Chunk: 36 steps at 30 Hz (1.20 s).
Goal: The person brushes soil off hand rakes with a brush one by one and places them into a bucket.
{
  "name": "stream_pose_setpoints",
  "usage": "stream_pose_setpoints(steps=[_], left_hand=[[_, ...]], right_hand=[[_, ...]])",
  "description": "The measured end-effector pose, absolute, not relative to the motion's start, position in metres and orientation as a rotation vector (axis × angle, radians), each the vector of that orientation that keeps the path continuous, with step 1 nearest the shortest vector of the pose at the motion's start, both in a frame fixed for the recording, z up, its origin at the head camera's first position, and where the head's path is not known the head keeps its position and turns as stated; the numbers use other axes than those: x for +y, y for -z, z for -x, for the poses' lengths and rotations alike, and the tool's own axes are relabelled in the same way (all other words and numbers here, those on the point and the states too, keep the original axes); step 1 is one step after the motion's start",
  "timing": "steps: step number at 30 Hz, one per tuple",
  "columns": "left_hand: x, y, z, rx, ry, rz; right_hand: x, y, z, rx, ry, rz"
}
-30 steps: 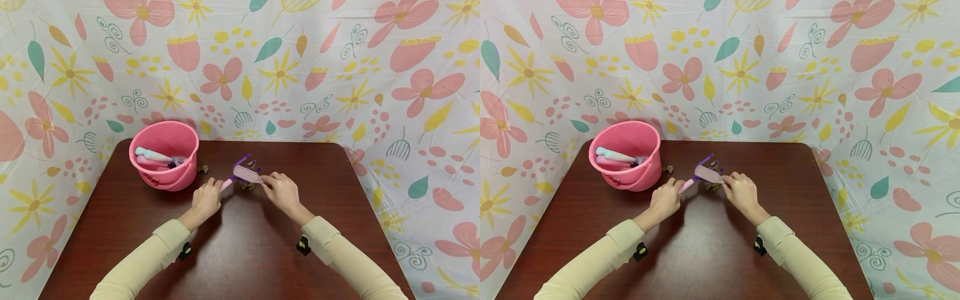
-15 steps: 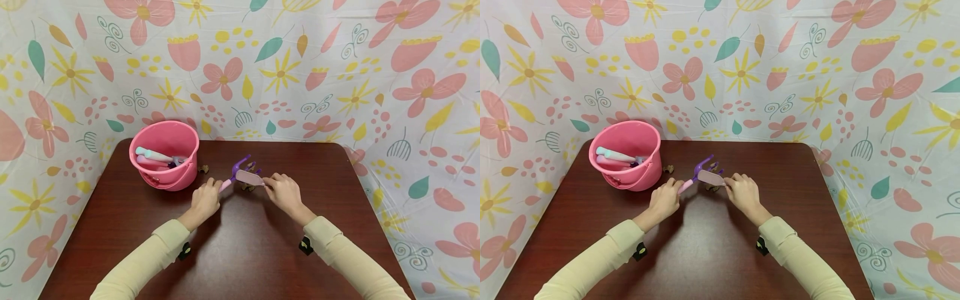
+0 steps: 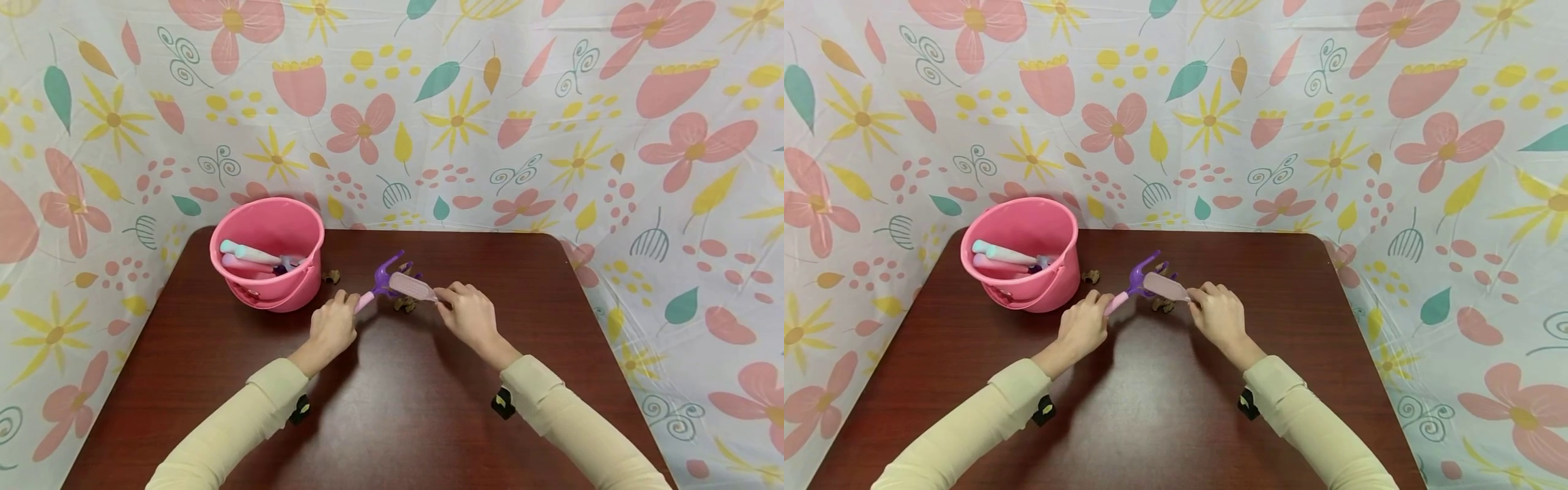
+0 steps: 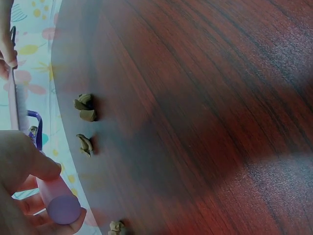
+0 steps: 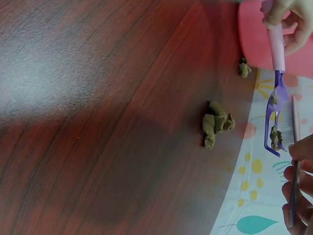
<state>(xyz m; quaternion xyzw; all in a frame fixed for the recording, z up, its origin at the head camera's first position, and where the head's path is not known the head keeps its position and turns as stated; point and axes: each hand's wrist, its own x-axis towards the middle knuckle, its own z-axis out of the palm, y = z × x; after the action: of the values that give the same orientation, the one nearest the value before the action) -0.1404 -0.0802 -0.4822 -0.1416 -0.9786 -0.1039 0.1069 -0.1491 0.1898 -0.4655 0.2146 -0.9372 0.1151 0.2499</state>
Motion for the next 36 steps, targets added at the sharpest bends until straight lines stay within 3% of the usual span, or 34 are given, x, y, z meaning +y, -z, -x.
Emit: stream_pose_setpoints(steps=[21, 36], left_hand=[[-0.078, 0.478, 0.14, -2.888, 0.277, 0.442], [-0.081, 0.484, 0.141, -2.894, 0.306, 0.42]], right_hand=[[0.181, 0.462, 0.155, -2.598, -0.281, -0.718], [0.193, 0.461, 0.155, -2.62, -0.337, -0.655]])
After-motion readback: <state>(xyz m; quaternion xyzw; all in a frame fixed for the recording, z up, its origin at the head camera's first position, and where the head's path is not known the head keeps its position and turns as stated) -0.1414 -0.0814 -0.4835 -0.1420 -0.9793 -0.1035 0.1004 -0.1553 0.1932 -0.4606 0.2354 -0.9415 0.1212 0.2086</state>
